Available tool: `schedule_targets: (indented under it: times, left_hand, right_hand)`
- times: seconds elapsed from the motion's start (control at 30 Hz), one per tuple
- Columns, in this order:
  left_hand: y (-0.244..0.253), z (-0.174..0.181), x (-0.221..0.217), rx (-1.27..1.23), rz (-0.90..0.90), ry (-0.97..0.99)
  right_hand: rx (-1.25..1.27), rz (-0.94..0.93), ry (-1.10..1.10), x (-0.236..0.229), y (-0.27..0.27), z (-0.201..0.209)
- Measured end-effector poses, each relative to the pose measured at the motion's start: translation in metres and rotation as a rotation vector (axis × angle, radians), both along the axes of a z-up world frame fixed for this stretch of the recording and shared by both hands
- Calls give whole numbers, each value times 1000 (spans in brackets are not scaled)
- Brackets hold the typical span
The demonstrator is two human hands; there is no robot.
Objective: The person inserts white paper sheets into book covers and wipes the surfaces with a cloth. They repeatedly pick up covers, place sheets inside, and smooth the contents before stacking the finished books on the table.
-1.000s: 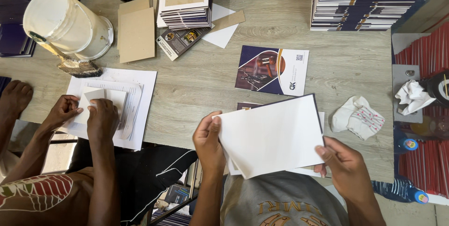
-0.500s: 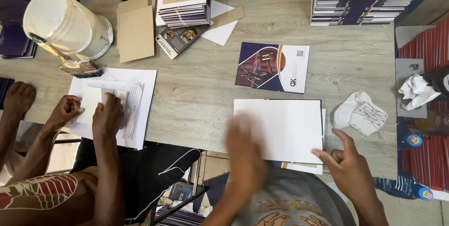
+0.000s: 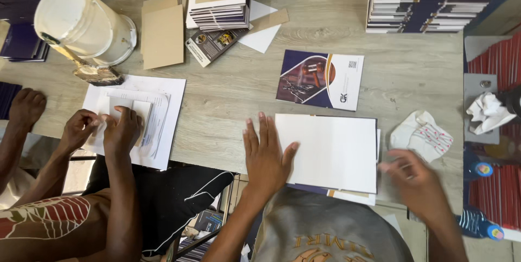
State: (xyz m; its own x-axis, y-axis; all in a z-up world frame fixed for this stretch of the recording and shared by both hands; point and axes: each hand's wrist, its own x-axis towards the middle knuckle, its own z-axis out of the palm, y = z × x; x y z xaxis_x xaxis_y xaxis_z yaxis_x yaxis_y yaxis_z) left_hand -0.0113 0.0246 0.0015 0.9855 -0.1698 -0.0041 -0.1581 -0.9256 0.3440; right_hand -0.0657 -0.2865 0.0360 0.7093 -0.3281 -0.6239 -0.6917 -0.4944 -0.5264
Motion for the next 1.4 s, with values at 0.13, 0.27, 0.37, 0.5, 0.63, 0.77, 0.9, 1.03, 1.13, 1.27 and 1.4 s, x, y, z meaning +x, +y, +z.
schedule_targets:
  times: [0.13,0.27,0.37,0.5,0.63,0.77,0.9,1.03,1.13,1.27,1.4]
  left_hand:
    - [-47,28,-30,-105,-163,-58]
    - [-113,24,-68,-320,-374,-87]
    - [-122,-6,-78,263,-403,-330]
    - [-123,-8,-77,173,-420,-323]
    - [-121,-11,-73,116,-428,-346]
    - [-124,-9,-74,181,-417,-375]
    - [-125,-19,-74,134,-416,-348]
    - [-127,-26,-76,-5,-404,-388]
    - [-120,-14,-76,198,-474,-346]
    - [-114,-18,-75,59,-543,-427]
    - [-112,-22,-77,26,-554,-434]
  right_hand:
    - [-386,15,-180,48,-46,-65]
    - [-757,31,-466,55,-56,-132]
    - [-258,-153,-525,29,-52,-100]
    - [-301,205,-680,-19,-10,-84]
    - [-347,303,-626,25,3,-62]
    - [-519,447,-978,65,-5,-73]
    - [-329,535,-742,-18,-1,-68]
    - [0,590,-769,-89,1,-56]
    - [0,157,-84,-114,-22,-71]
    - [-198,-61,-529,-32,-6,-11]
    - [-304,349,-634,58,16,-32]
